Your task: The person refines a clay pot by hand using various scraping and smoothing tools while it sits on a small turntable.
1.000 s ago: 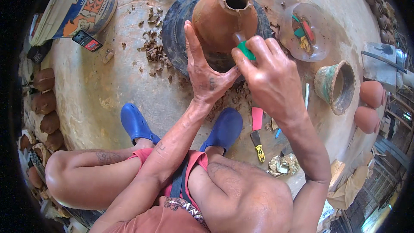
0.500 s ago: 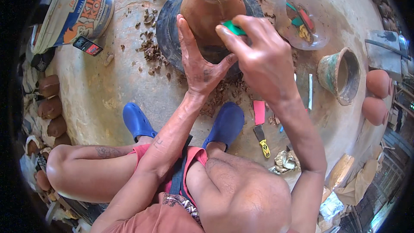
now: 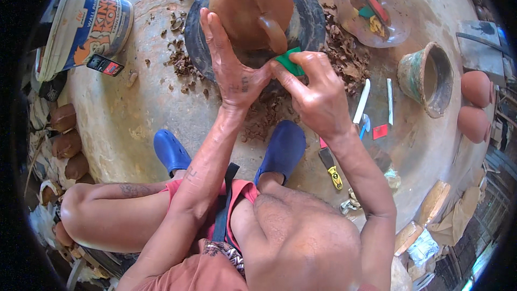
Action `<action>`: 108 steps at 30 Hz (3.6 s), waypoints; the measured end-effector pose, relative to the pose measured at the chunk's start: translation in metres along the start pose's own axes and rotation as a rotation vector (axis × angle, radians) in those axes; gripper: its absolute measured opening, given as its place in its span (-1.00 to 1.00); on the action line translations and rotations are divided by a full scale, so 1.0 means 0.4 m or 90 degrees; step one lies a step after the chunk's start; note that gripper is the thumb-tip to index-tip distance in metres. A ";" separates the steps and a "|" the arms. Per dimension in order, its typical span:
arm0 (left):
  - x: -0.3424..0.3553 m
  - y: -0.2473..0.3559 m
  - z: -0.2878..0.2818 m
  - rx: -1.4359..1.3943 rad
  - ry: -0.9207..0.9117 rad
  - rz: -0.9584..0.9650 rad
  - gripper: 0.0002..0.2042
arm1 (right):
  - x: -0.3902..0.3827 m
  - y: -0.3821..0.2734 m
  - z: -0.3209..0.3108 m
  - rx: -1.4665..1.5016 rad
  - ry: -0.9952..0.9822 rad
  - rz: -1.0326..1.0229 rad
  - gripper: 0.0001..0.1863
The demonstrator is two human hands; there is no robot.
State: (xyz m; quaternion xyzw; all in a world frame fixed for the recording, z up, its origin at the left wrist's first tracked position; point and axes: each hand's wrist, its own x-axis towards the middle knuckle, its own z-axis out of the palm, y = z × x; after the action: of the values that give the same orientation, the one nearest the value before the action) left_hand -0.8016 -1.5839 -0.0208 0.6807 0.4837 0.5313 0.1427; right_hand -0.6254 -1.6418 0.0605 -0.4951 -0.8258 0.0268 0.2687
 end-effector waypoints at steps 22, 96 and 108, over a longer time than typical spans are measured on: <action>-0.076 -0.037 -0.122 -0.157 -0.542 -0.176 -0.65 | -0.035 0.038 0.225 0.655 0.221 0.800 -0.82; 0.202 0.150 -0.109 0.253 -0.474 0.155 -0.43 | 0.009 0.015 0.290 0.678 0.242 0.741 -0.82; 0.191 0.125 -0.119 0.222 -0.472 0.102 -0.45 | 0.024 -0.024 0.190 0.858 0.351 0.585 -0.80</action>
State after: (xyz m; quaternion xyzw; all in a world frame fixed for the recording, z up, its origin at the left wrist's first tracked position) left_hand -0.8195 -1.5617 0.0782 0.8754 0.4277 0.1700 0.1479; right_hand -0.6724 -1.6218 0.0026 -0.5039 -0.2565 0.4960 0.6590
